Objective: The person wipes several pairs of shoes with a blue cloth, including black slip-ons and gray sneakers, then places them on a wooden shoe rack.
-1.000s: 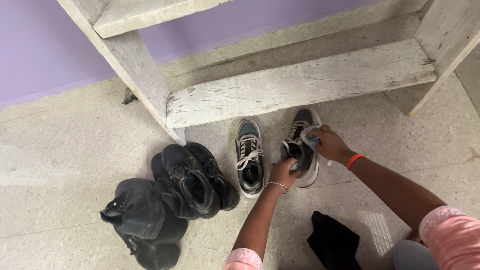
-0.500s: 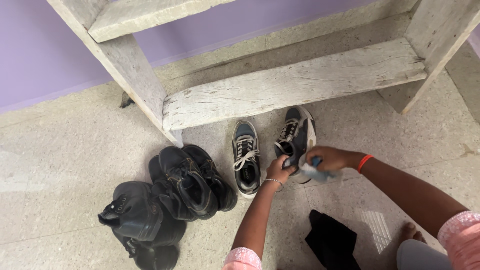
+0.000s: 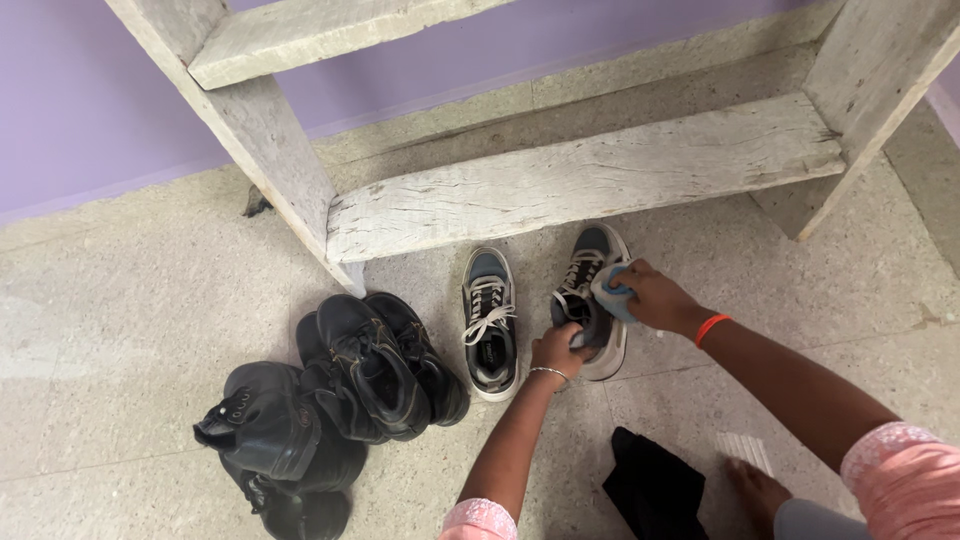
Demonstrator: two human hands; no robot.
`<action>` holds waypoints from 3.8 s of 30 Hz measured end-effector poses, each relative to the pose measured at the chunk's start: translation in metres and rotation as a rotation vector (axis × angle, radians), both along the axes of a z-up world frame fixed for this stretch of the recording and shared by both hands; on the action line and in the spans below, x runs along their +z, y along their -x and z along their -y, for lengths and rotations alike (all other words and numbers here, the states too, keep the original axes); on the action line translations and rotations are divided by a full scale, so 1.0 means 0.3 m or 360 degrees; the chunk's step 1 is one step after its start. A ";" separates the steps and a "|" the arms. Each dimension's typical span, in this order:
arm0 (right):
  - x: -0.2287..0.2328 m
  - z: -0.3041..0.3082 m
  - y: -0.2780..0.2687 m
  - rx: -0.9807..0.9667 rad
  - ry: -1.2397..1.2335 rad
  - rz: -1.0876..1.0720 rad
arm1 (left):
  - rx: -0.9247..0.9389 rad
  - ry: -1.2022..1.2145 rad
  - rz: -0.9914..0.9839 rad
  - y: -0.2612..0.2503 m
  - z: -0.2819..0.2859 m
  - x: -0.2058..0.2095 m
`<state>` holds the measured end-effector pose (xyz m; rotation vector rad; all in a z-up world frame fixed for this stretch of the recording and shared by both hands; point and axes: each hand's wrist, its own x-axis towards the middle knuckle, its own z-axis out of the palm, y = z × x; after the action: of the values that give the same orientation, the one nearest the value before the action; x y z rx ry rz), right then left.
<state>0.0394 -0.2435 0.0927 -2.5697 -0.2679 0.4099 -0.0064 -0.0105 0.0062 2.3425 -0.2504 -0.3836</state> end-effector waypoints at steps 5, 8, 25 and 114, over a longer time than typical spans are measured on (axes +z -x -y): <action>-0.055 0.043 -0.041 0.0010 0.0106 0.0153 | -0.0190 -0.0328 0.0109 0.072 0.064 -0.010; -0.073 0.105 -0.100 -0.0084 0.0059 0.0166 | -0.0351 -0.0539 0.0128 0.102 0.059 -0.017; -0.257 0.054 -0.350 -0.0060 0.0439 0.0040 | -0.0087 -0.1058 0.0691 0.197 0.222 -0.116; -0.468 -0.018 -0.320 -0.0113 -0.0417 0.0422 | 0.0553 -0.0063 0.0120 0.106 -0.012 -0.092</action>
<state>0.1354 -0.2380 -0.0477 -2.3623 -0.3013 0.0036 -0.0381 -0.0068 -0.0215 2.3830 0.1307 -0.1314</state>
